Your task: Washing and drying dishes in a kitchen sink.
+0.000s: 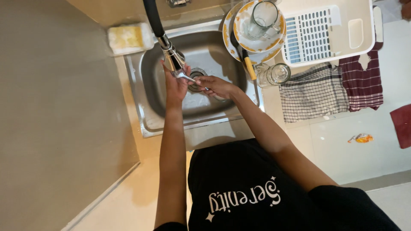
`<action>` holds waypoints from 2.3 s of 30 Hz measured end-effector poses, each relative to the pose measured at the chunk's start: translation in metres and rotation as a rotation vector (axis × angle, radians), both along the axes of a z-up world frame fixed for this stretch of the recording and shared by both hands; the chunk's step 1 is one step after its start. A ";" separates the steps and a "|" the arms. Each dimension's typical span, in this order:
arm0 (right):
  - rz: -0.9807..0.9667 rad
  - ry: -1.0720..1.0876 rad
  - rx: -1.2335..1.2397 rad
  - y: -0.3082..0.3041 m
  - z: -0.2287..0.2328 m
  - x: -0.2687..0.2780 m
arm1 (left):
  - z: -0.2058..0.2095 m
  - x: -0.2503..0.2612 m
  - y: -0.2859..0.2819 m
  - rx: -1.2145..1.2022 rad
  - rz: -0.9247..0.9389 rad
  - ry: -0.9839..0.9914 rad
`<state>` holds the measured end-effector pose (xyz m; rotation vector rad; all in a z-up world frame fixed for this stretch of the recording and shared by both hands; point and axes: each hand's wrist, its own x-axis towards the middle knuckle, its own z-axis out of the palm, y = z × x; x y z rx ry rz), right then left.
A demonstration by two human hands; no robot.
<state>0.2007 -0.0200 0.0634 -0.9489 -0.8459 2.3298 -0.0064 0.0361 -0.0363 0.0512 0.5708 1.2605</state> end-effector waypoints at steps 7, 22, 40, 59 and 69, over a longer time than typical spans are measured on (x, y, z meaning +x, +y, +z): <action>-0.140 -0.575 0.438 -0.005 -0.045 0.023 | 0.039 0.015 -0.018 -0.007 -0.242 0.329; -0.377 -1.587 0.852 -0.007 -0.015 0.063 | -0.059 0.114 -0.093 0.755 -0.883 1.742; -0.307 -2.031 0.928 0.008 -0.023 0.073 | 0.056 -0.013 -0.047 0.463 -0.248 1.610; -0.326 -0.566 0.639 -0.009 0.029 -0.021 | 0.009 0.005 -0.027 0.006 -0.177 0.243; -0.196 -0.998 1.165 0.025 0.013 -0.067 | -0.005 -0.015 -0.030 -0.215 -0.062 0.028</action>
